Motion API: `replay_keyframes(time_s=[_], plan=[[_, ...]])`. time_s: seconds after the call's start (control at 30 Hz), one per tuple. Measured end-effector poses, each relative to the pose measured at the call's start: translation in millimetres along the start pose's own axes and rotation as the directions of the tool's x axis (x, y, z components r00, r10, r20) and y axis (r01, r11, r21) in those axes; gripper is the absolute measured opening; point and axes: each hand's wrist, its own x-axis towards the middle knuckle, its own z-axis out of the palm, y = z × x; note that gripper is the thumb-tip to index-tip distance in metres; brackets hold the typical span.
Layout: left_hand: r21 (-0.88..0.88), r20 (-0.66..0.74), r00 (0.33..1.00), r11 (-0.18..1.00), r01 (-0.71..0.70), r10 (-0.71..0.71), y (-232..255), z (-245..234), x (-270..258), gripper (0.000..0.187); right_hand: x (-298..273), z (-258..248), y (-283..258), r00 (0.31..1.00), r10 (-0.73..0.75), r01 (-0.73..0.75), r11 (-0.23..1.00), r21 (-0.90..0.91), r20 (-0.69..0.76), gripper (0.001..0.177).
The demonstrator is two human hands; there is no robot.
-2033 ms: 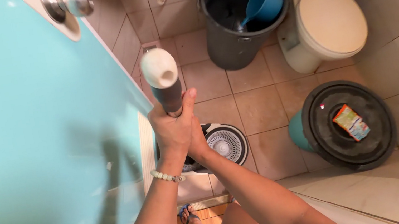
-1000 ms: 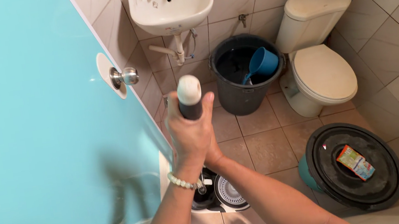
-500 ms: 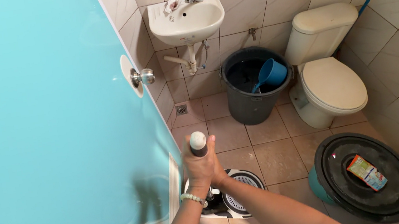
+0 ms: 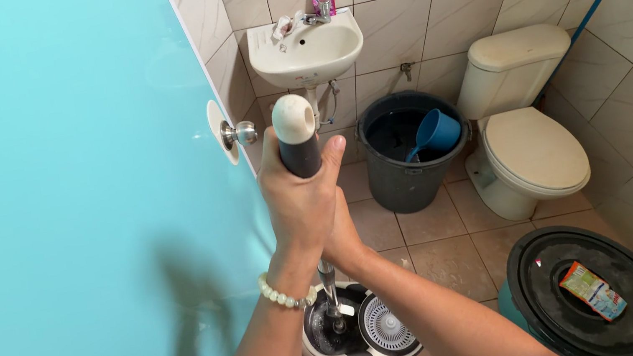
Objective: The person assembles a spin mop, then repeatedly dips and wrings it in a spin bucket in a bathroom. They briefly retrieve a tissue from the sink area, walk to a nearby room, and place the tissue into a plastic bag under a table before returning to continue wringing the mop.
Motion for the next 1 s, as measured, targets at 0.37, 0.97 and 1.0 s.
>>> replay_keyframes(time_s=[0.37,0.97,1.0], plan=[[0.052,0.045,0.992,0.992,0.119,-0.121,-60,2,16,0.041,22,8,55,0.994,0.101,-0.103,0.992,-0.067,-0.036,0.019],[0.038,-0.08,0.971,0.973,0.228,-0.224,-204,-1,50,0.038,91,6,167,0.914,0.158,-0.09,0.977,-0.191,0.374,0.044],[0.035,-0.094,0.968,0.971,0.235,-0.231,-216,2,58,0.038,110,-14,172,0.847,0.183,-0.045,0.96,-0.276,0.499,0.058]])
